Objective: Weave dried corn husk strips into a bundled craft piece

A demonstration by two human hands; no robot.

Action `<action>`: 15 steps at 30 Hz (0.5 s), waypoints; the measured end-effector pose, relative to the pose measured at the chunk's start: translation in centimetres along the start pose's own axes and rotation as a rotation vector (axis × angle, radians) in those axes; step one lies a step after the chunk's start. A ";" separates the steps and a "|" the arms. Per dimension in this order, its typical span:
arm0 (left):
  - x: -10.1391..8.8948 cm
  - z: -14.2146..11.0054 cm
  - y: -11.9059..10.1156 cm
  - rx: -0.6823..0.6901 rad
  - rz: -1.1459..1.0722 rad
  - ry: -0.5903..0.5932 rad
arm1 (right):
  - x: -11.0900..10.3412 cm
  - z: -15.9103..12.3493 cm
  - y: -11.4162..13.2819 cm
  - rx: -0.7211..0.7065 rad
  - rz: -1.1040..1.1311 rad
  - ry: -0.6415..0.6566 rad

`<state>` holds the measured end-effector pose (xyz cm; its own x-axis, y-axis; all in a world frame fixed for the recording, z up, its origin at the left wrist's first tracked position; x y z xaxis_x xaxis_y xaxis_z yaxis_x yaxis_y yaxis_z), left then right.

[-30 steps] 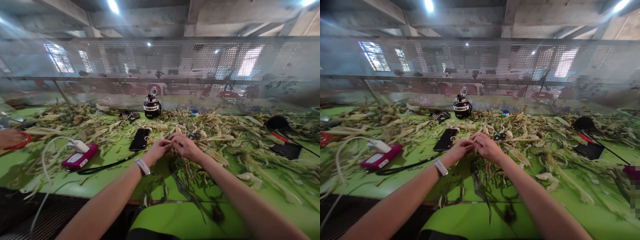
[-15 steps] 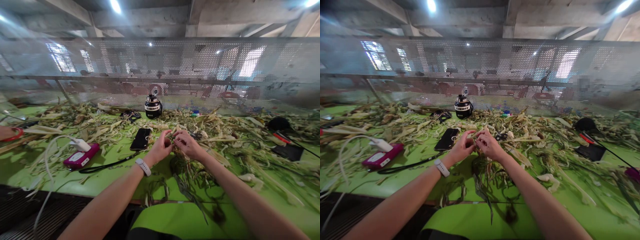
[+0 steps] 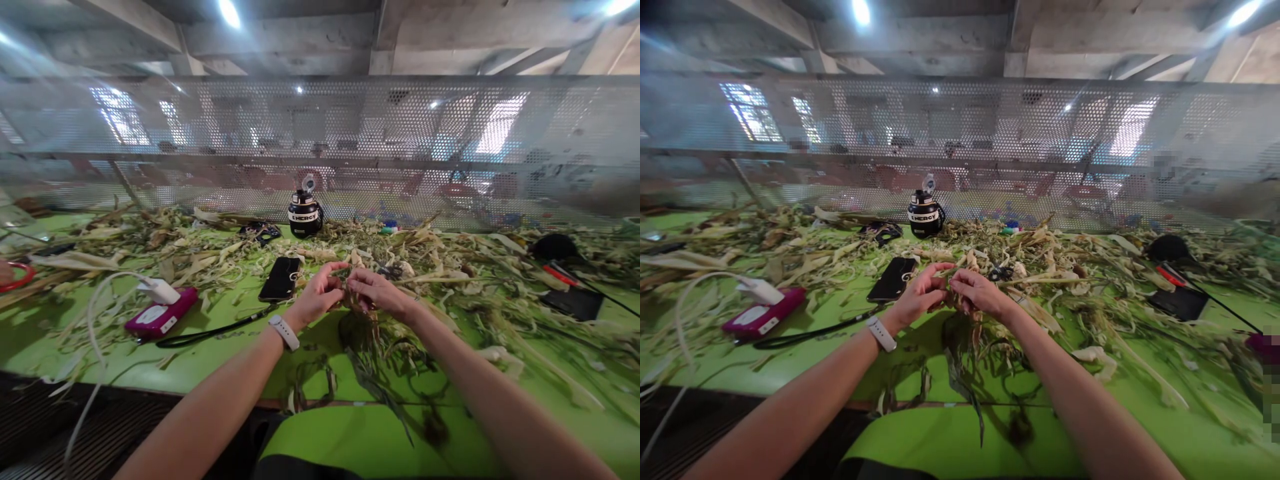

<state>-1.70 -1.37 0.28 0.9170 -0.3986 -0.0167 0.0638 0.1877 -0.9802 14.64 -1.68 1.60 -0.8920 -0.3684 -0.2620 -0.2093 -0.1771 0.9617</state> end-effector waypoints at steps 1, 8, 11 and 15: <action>0.0 0.0 0.0 0.000 0.001 -0.001 | 0.0 0.0 0.1 -0.006 0.011 -0.004; -0.1 0.1 0.2 0.007 -0.018 0.022 | 0.2 -0.1 0.2 0.037 0.027 0.022; -0.2 0.1 0.5 0.011 -0.025 0.021 | 0.3 0.0 0.1 0.031 0.052 0.037; -0.2 0.2 0.6 0.019 -0.019 0.013 | 0.3 0.2 -0.1 -0.007 0.078 0.015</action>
Point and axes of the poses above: each hand's wrist, its own z-axis towards the middle knuckle, its own x-axis out of the palm, y = z × x, the point moved 1 cm from there along z, towards the middle knuckle, and after that the axes turned 6 degrees about -y, right-handed, at the moved point
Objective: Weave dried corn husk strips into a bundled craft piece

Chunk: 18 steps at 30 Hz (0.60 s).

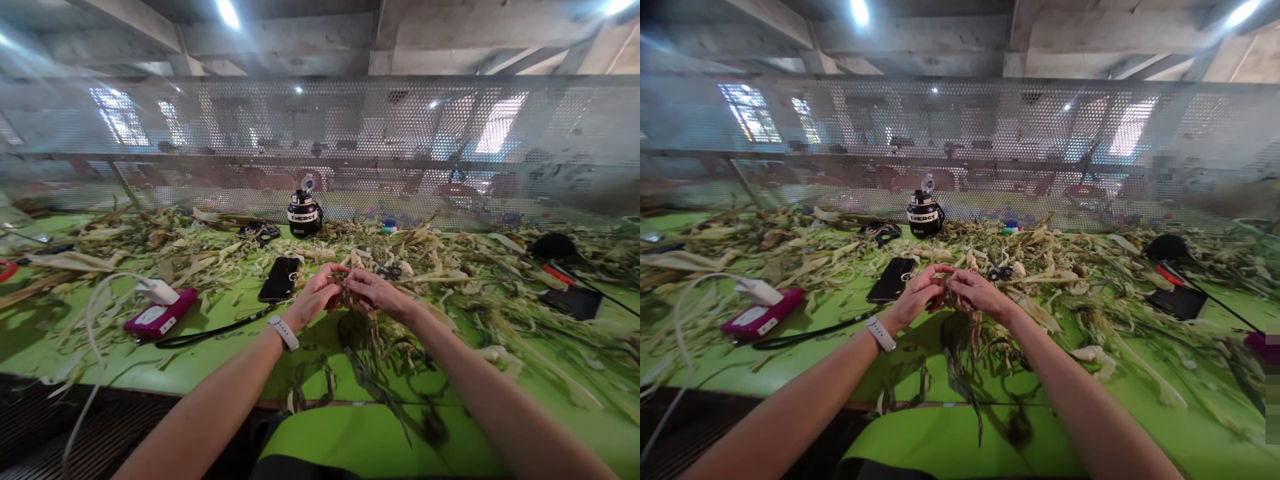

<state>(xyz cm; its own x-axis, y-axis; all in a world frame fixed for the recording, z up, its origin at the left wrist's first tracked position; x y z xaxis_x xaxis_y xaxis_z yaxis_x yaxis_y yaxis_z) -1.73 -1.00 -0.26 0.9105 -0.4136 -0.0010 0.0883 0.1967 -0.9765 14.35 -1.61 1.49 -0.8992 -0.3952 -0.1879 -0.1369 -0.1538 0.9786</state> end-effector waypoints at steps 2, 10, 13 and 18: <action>0.1 0.0 -0.1 -0.004 0.000 0.001 | 0.0 0.0 0.0 -0.007 0.002 -0.001; 0.1 0.1 -0.1 -0.012 0.003 -0.034 | 0.0 0.0 0.1 -0.013 0.061 -0.009; 0.1 0.2 0.0 -0.021 -0.014 -0.044 | -0.1 0.2 0.1 -0.033 0.061 -0.052; -0.1 0.2 -0.2 -0.021 -0.039 -0.064 | -0.5 0.6 -0.1 -0.105 -0.020 -0.176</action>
Point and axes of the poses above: each hand's wrist, its own z-axis towards the middle knuckle, its own x-axis out of the palm, y = z × x, the point moved 1 cm from there along z, towards the middle knuckle, and after that the axes turned 6 degrees about -y, right-handed, at the moved point
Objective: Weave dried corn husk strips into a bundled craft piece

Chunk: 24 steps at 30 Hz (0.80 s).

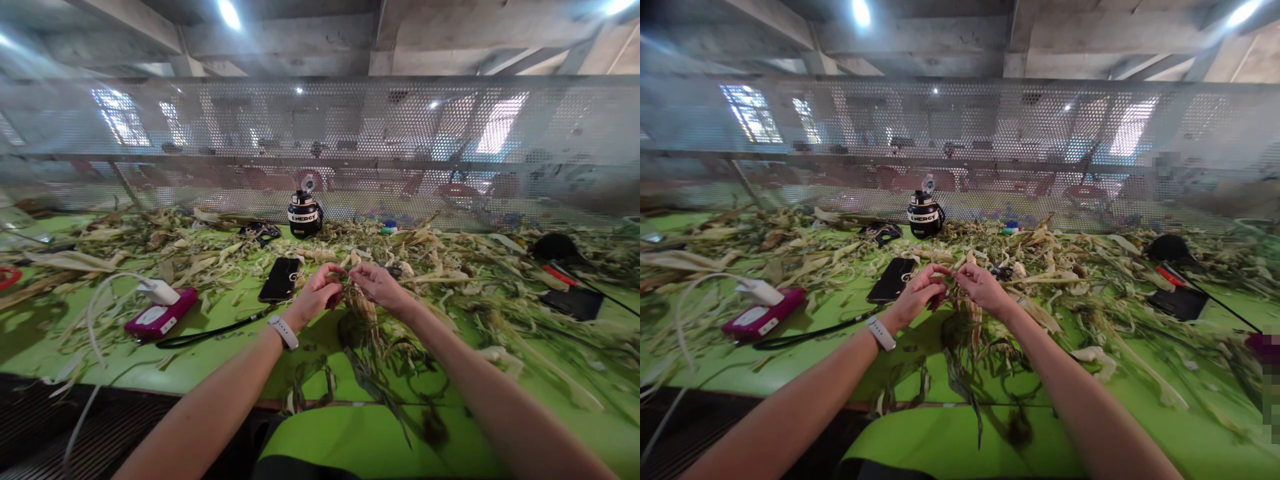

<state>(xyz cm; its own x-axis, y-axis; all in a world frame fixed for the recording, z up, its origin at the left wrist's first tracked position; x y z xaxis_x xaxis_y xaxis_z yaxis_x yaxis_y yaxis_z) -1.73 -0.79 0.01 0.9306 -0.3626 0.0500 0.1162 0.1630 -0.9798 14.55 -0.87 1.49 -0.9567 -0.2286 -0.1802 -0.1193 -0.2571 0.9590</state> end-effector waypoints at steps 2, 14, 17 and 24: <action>-0.2 0.0 -0.2 0.006 -0.020 -0.028 | -0.2 0.1 0.0 -0.028 -0.016 -0.040; -0.5 0.6 0.7 -0.074 0.129 -0.129 | 0.9 -0.5 -0.1 -0.281 -0.400 0.070; -0.7 0.7 1.0 -0.026 0.198 -0.135 | 1.2 -0.9 -0.2 -0.324 -0.586 0.133; -0.5 0.7 0.6 -0.087 0.066 -0.216 | 0.9 -0.8 -0.4 -0.339 -0.713 0.123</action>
Point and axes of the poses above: each hand's wrist, its own z-axis towards the middle knuckle, its own x-axis out of the palm, y = z × x, the point moved 1 cm from there along z, towards the middle knuckle, and after that the axes turned 6 degrees about -y, right-handed, at the moved point
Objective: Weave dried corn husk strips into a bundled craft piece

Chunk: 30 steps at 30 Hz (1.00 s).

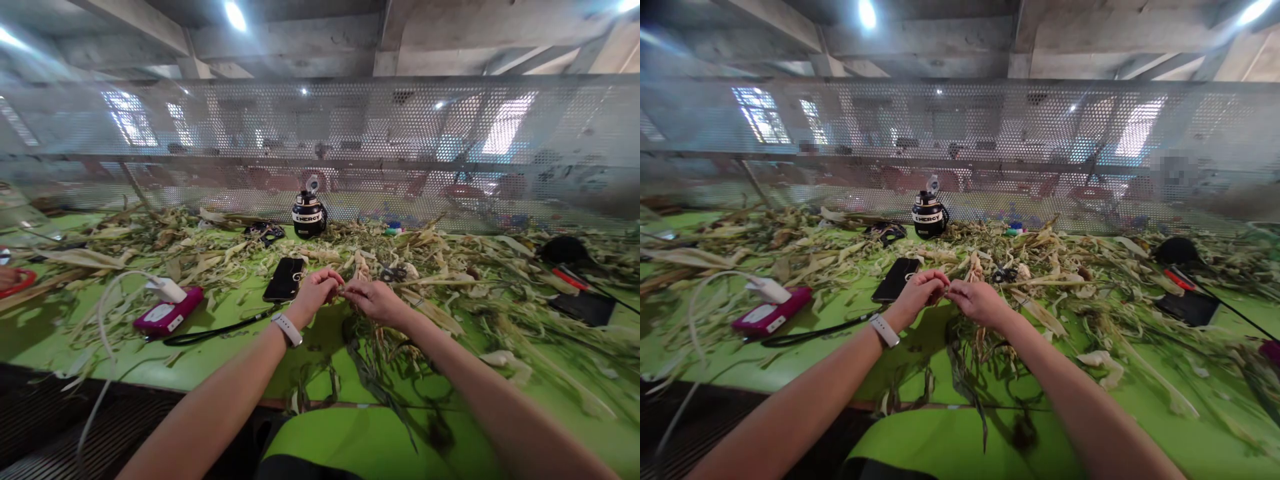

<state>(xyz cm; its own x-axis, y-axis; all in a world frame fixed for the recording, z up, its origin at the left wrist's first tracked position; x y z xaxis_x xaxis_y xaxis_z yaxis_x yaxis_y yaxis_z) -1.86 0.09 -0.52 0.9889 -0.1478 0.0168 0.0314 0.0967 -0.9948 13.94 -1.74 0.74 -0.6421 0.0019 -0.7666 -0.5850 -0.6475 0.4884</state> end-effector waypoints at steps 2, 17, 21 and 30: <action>0.0 0.0 0.0 0.010 0.030 0.022 | -0.2 0.1 0.1 -0.009 0.037 0.004; 0.2 -0.1 0.6 0.337 0.389 0.034 | 0.3 0.1 1.2 0.021 0.306 0.003; 0.6 -0.2 0.9 0.175 0.290 -0.020 | 0.5 0.3 0.9 0.244 0.636 -0.138; 0.8 -0.5 0.4 0.157 0.154 0.021 | 0.3 0.4 0.7 0.571 1.046 -0.269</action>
<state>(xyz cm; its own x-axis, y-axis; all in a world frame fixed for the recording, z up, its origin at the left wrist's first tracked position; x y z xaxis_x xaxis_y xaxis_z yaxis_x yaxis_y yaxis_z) -1.12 -0.49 -0.98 0.9806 -0.1398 -0.1376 -0.0957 0.2717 -0.9576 13.12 -1.90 1.00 -0.9760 -0.1181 0.1830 0.1847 -0.0035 0.9828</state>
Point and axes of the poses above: each hand's wrist, its own z-axis towards the middle knuckle, its own x-axis out of the palm, y = z × x, the point moved 1 cm from there along z, towards the middle knuckle, and after that the axes turned 6 degrees about -y, right-handed, at the moved point
